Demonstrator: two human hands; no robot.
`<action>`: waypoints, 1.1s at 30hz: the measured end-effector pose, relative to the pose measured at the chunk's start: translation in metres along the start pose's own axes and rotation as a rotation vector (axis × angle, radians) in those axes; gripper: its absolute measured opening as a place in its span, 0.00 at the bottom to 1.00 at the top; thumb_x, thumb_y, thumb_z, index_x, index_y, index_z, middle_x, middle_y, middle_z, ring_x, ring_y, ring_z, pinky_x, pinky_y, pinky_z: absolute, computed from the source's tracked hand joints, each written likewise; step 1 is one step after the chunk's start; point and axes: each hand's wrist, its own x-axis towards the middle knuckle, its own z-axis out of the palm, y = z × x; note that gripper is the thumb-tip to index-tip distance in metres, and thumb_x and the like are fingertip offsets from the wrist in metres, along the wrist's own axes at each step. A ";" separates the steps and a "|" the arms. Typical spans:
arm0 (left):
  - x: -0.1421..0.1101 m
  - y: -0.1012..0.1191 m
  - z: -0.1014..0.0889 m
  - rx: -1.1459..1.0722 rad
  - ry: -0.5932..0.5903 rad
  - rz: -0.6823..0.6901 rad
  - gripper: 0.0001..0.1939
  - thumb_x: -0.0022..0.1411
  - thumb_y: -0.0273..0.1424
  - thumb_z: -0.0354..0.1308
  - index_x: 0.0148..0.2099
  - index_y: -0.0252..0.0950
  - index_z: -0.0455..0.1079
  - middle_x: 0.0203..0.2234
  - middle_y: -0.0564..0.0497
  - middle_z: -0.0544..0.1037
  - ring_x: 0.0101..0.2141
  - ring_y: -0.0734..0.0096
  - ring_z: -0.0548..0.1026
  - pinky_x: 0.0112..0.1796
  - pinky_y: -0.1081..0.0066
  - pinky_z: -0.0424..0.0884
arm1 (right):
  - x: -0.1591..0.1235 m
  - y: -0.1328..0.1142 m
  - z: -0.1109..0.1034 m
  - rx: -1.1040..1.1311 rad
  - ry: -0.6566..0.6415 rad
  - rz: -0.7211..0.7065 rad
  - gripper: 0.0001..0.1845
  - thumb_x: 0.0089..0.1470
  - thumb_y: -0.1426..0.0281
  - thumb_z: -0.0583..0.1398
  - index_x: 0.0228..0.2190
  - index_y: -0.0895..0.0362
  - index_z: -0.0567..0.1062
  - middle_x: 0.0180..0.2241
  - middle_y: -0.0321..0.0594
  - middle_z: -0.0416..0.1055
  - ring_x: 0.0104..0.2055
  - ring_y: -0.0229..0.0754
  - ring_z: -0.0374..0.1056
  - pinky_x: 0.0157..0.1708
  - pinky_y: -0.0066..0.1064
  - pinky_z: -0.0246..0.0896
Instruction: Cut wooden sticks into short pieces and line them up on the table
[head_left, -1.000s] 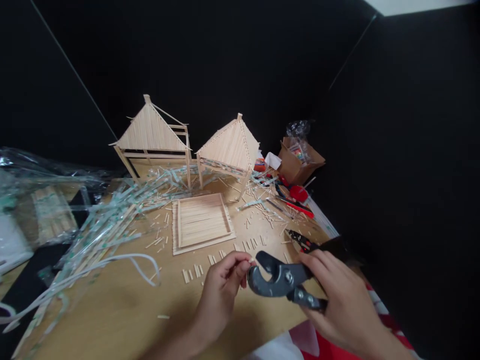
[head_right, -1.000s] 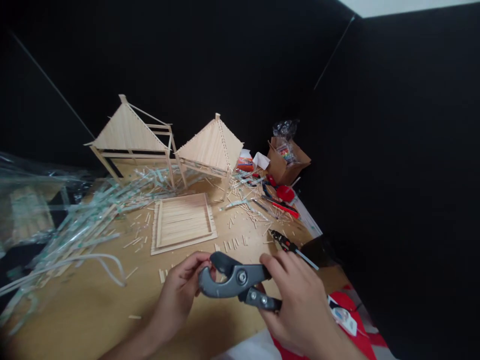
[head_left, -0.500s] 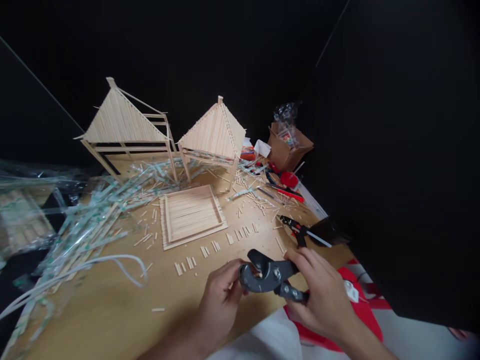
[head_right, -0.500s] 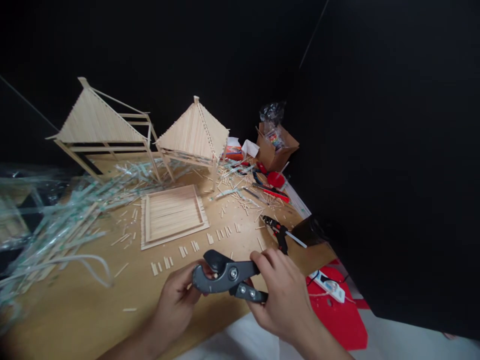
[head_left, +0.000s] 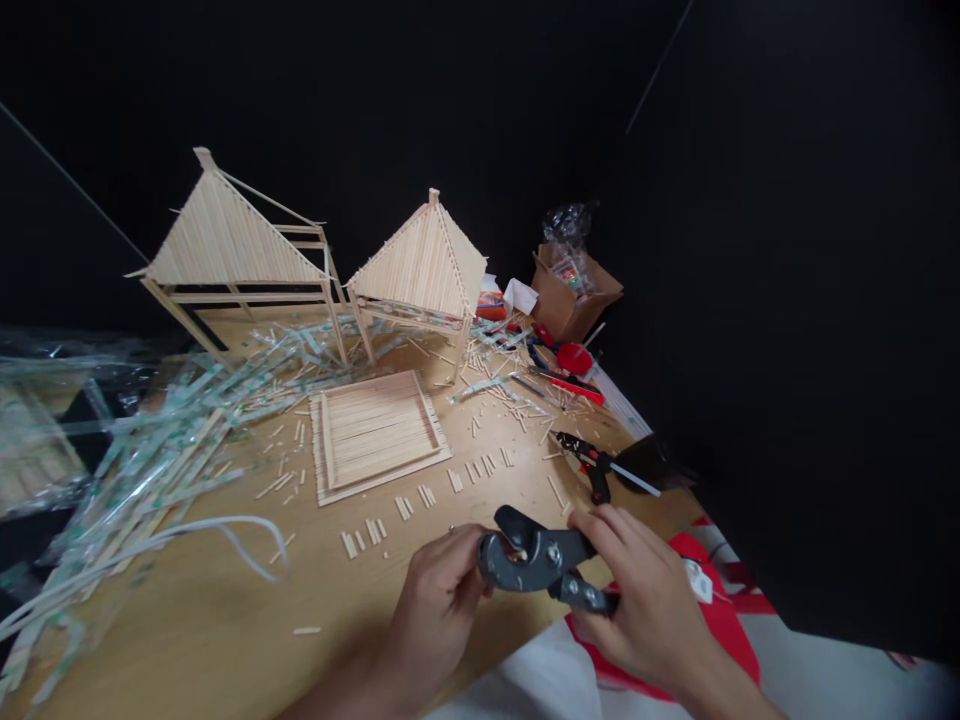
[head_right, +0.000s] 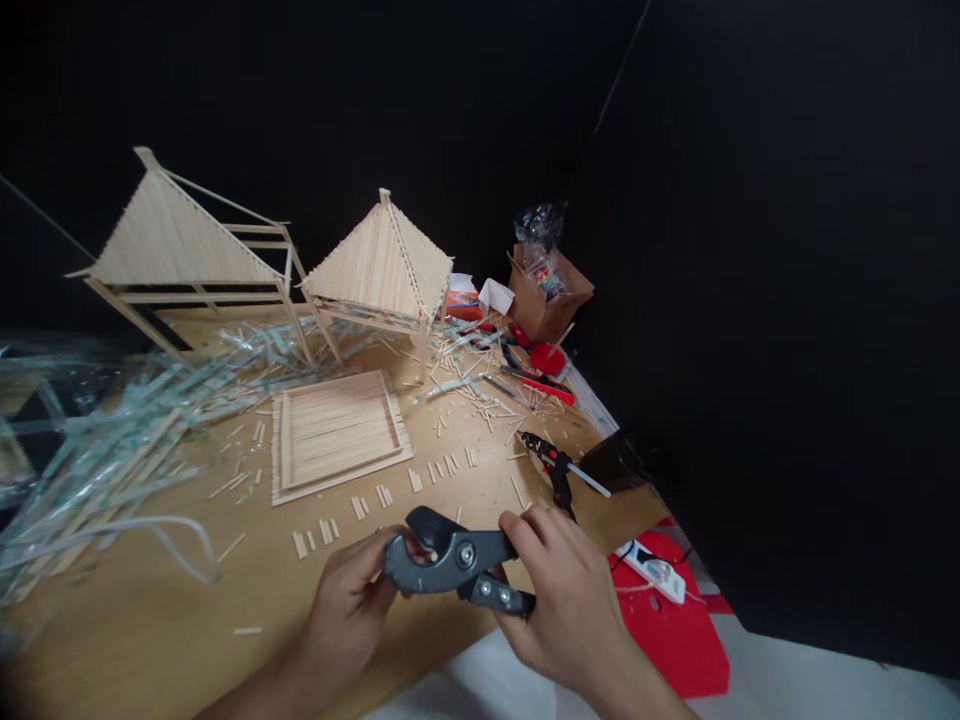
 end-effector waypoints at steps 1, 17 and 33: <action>0.000 -0.001 0.000 -0.005 -0.008 0.000 0.12 0.59 0.18 0.46 0.26 0.36 0.62 0.19 0.56 0.67 0.20 0.80 0.66 0.23 0.82 0.60 | 0.000 0.000 0.000 -0.001 -0.002 -0.001 0.19 0.44 0.71 0.57 0.42 0.56 0.65 0.35 0.44 0.66 0.36 0.46 0.65 0.33 0.35 0.61; -0.005 -0.012 0.012 -0.096 -0.091 -0.071 0.13 0.63 0.23 0.45 0.27 0.35 0.64 0.18 0.57 0.65 0.19 0.81 0.64 0.22 0.81 0.59 | -0.012 0.008 0.002 0.001 -0.023 0.025 0.18 0.48 0.68 0.58 0.42 0.56 0.64 0.36 0.44 0.65 0.36 0.46 0.64 0.33 0.35 0.62; -0.004 -0.007 0.013 -0.173 -0.110 -0.208 0.14 0.65 0.25 0.43 0.28 0.35 0.65 0.17 0.57 0.64 0.20 0.79 0.63 0.24 0.79 0.58 | -0.013 0.008 0.003 -0.022 -0.045 0.067 0.20 0.44 0.68 0.59 0.42 0.56 0.65 0.36 0.44 0.65 0.37 0.47 0.64 0.33 0.34 0.60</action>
